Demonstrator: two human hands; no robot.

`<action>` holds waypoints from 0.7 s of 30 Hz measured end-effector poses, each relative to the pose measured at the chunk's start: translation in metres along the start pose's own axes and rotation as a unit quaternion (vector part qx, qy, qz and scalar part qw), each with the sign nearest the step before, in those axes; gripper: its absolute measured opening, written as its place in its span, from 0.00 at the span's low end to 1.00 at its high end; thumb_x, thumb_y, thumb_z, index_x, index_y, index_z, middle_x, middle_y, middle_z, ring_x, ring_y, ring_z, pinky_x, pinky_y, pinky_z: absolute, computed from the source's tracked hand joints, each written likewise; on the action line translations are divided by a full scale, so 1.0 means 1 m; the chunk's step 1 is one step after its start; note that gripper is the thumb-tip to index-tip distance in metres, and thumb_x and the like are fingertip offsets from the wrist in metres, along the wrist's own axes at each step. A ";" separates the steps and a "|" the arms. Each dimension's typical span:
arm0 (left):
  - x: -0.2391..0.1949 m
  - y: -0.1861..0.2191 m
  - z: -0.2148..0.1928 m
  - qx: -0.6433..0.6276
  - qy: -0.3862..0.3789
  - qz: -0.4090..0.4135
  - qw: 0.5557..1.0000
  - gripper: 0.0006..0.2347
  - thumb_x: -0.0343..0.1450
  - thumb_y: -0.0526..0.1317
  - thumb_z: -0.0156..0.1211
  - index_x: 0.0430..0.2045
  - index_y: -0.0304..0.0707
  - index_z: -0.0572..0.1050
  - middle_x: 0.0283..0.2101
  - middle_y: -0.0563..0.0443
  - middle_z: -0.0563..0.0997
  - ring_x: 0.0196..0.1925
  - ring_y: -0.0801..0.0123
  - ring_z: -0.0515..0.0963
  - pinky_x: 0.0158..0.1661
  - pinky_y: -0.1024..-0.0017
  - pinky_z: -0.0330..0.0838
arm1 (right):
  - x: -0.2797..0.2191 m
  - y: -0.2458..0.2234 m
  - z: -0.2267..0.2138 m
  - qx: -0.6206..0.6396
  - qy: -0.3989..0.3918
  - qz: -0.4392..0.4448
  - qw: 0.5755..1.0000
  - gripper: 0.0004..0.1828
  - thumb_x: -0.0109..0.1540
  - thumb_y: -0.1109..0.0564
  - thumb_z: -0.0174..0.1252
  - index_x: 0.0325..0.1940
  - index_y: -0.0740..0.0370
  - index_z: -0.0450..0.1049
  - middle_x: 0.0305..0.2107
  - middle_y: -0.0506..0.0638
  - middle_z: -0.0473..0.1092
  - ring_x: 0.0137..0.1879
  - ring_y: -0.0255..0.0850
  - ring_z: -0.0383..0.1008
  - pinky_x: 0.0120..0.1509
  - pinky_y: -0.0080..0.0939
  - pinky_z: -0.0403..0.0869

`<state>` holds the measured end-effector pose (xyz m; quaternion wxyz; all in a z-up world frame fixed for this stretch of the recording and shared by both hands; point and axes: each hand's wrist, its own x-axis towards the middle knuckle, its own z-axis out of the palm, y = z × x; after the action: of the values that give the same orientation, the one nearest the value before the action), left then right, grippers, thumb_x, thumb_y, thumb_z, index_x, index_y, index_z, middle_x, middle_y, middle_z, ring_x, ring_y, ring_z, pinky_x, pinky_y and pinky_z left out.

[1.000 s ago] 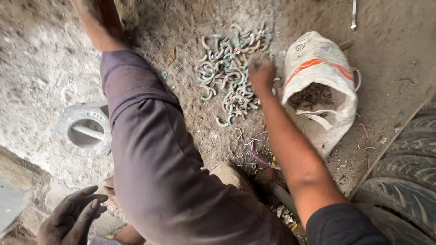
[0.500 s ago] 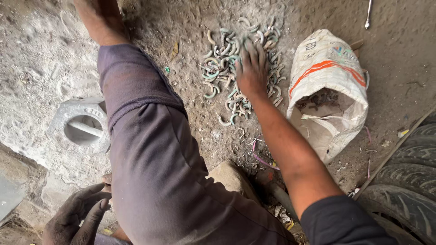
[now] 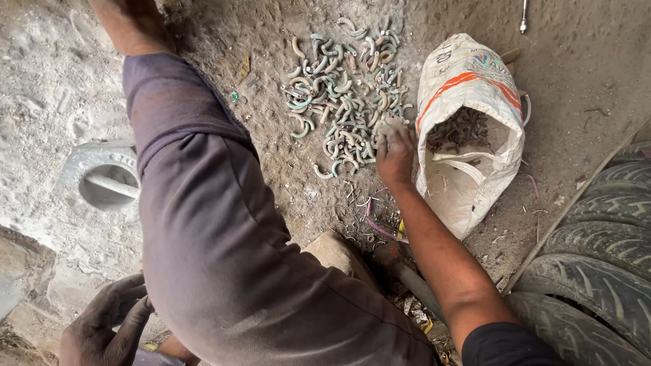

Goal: The person sits on the ground and uses a hammer and pliers to shape metal pieces into hooks. They repeatedly pick up metal pieces, place them in a metal mold, hammer them into shape, and then use pliers to bend the ends. The finished hooks are placed in a pile on the ground.

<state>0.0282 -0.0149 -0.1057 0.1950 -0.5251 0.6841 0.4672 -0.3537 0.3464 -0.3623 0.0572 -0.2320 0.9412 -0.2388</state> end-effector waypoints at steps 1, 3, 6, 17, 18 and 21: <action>0.000 -0.001 -0.001 0.009 0.002 0.003 1.000 0.16 0.69 0.34 0.60 0.53 0.33 0.76 0.46 0.38 0.87 0.53 0.60 0.86 0.54 0.61 0.79 | 0.005 -0.005 -0.001 -0.007 0.020 -0.019 1.000 0.10 0.66 0.62 0.58 0.50 0.64 0.76 0.52 0.59 0.72 0.60 0.55 0.70 0.66 0.55 0.70; 0.000 -0.001 -0.002 0.018 0.001 0.001 1.000 0.16 0.69 0.35 0.61 0.52 0.33 0.76 0.45 0.38 0.86 0.52 0.60 0.86 0.53 0.61 0.79 | 0.020 -0.017 0.000 -0.020 0.062 -0.058 0.996 0.12 0.62 0.63 0.59 0.49 0.66 0.77 0.48 0.59 0.73 0.55 0.58 0.72 0.62 0.56 0.71; 0.003 0.002 -0.002 0.025 0.010 -0.006 1.000 0.16 0.69 0.35 0.61 0.51 0.34 0.77 0.44 0.38 0.87 0.51 0.59 0.86 0.53 0.60 0.80 | 0.050 -0.033 0.015 0.064 0.073 -0.090 0.991 0.08 0.64 0.61 0.60 0.47 0.67 0.75 0.45 0.57 0.74 0.54 0.54 0.75 0.59 0.54 0.74; 0.005 0.006 -0.001 0.084 0.005 -0.018 0.996 0.16 0.70 0.39 0.65 0.52 0.36 0.78 0.44 0.41 0.87 0.48 0.61 0.88 0.49 0.61 0.82 | 0.124 0.003 0.058 0.036 0.029 -0.001 0.999 0.09 0.60 0.67 0.64 0.41 0.57 0.77 0.39 0.50 0.76 0.50 0.44 0.77 0.57 0.47 0.76; 0.006 0.006 0.000 0.093 0.000 -0.012 0.996 0.16 0.70 0.38 0.65 0.52 0.36 0.77 0.45 0.42 0.87 0.47 0.62 0.88 0.47 0.62 0.82 | 0.122 0.003 0.059 0.012 0.010 -0.034 0.999 0.08 0.60 0.67 0.65 0.40 0.58 0.77 0.39 0.50 0.76 0.51 0.46 0.76 0.57 0.47 0.75; 0.002 0.010 0.002 0.076 -0.007 -0.036 0.996 0.18 0.70 0.35 0.64 0.55 0.35 0.77 0.46 0.42 0.87 0.44 0.61 0.88 0.37 0.62 0.84 | 0.120 -0.005 0.067 -0.049 -0.059 -0.024 0.997 0.14 0.52 0.62 0.70 0.42 0.62 0.79 0.38 0.56 0.73 0.48 0.52 0.73 0.54 0.52 0.72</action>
<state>0.0182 -0.0148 -0.1041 0.2554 -0.5297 0.6972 0.4100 -0.4428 0.2585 -0.4183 0.0960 -0.2703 0.9410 -0.1795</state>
